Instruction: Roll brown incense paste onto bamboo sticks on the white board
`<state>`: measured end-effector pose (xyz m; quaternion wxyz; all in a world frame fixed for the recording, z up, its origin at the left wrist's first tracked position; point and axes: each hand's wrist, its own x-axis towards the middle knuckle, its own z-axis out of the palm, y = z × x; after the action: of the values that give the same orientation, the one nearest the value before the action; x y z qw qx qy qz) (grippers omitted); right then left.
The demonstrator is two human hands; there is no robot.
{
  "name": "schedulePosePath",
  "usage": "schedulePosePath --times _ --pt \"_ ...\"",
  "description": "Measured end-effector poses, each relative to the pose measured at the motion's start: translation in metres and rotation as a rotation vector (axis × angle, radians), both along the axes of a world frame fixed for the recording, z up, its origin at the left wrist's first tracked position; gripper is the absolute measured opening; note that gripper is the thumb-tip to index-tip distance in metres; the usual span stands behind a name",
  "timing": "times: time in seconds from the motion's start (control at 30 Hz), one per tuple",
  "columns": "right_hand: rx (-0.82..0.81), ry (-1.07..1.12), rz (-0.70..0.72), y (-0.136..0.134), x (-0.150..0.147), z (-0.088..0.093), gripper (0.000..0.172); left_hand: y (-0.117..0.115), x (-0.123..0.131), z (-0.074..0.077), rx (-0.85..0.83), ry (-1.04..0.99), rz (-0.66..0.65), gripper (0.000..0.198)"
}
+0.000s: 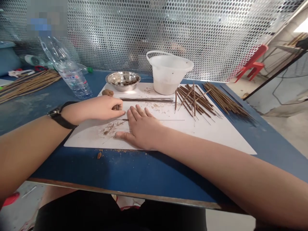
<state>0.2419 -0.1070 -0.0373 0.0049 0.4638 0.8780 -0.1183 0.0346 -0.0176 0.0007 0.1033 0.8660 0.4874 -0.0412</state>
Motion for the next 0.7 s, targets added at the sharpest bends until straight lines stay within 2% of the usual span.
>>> schedulePosePath --times 0.13,0.2,0.37,0.43,0.7 --pt "0.001 0.015 0.009 -0.026 0.002 -0.001 0.126 -0.002 0.001 0.002 0.004 0.028 0.006 0.029" --pt "0.001 0.023 0.006 -0.030 0.002 -0.002 0.125 -0.002 0.001 0.001 0.015 0.037 -0.004 0.029" --pt "0.022 -0.016 -0.032 0.003 0.004 0.000 0.120 0.002 -0.001 -0.004 0.013 0.024 0.002 0.032" --pt "0.021 -0.038 -0.035 0.008 0.006 0.003 0.119 0.003 -0.001 -0.005 0.010 0.019 0.006 0.032" --pt "-0.079 -0.090 -0.081 -0.048 0.000 0.015 0.124 -0.002 0.002 -0.001 0.025 0.058 -0.001 0.029"
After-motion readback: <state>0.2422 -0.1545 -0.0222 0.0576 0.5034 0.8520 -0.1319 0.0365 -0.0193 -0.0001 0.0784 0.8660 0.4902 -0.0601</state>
